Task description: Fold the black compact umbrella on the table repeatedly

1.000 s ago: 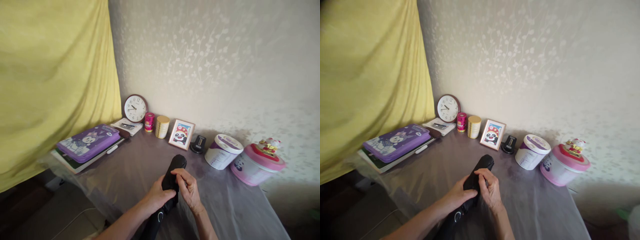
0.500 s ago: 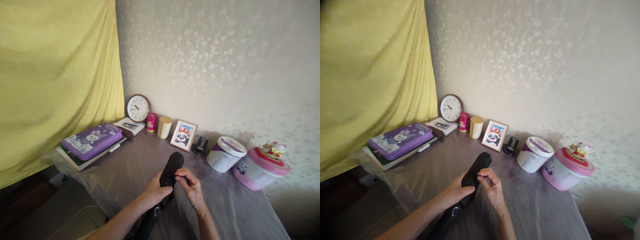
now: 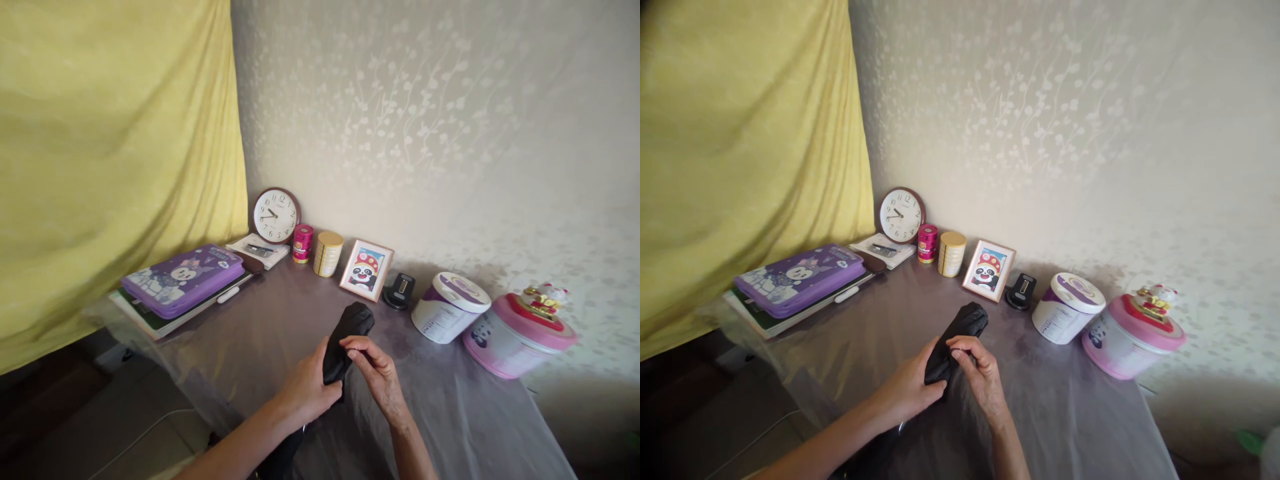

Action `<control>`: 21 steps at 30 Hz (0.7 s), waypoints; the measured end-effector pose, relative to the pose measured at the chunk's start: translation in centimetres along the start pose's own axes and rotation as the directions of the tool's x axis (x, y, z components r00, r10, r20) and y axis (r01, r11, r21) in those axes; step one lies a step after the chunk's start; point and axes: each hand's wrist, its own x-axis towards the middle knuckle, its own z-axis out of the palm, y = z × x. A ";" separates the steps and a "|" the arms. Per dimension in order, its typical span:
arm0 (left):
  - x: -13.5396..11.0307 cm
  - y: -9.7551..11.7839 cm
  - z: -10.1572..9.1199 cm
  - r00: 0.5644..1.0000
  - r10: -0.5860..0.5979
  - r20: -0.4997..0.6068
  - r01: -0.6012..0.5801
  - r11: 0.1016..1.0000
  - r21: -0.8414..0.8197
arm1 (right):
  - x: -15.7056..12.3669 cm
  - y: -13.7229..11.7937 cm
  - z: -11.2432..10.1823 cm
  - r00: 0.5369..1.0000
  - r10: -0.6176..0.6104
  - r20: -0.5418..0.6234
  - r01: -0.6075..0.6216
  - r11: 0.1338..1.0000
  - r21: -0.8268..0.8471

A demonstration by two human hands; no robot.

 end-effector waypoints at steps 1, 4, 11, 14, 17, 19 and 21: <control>0.0 0.0 -0.1 1.000 -0.004 0.003 0.004 1.000 0.002 | 0.0 0.0 0.1 1.000 0.021 0.009 -0.021 1.000 0.003; -0.1 0.1 -0.3 1.000 0.016 0.005 -0.016 1.000 -0.003 | -0.2 0.2 0.2 0.998 0.068 0.014 -0.069 0.998 0.006; -0.1 -0.5 0.3 0.999 -0.007 -0.043 0.011 0.994 0.110 | 0.0 0.5 0.5 0.999 0.000 0.044 0.005 0.993 -0.120; -0.1 -0.5 0.5 0.999 0.014 -0.051 -0.010 0.997 0.079 | 0.0 0.5 1.0 0.994 -0.111 0.019 0.112 0.956 -0.272; 0.0 -0.1 0.3 1.000 -0.027 0.006 0.028 0.995 -0.099 | 0.0 0.7 1.3 0.980 -0.167 -0.105 0.119 0.925 -0.362; 0.2 0.2 0.1 0.994 -0.088 0.062 0.100 0.965 -0.242 | 0.0 0.9 1.1 0.960 -0.146 -0.240 0.047 0.926 -0.376; 0.4 0.5 0.0 0.983 -0.156 0.102 0.182 0.922 -0.343 | 0.1 1.1 0.7 0.913 -0.054 -0.403 -0.091 0.939 -0.331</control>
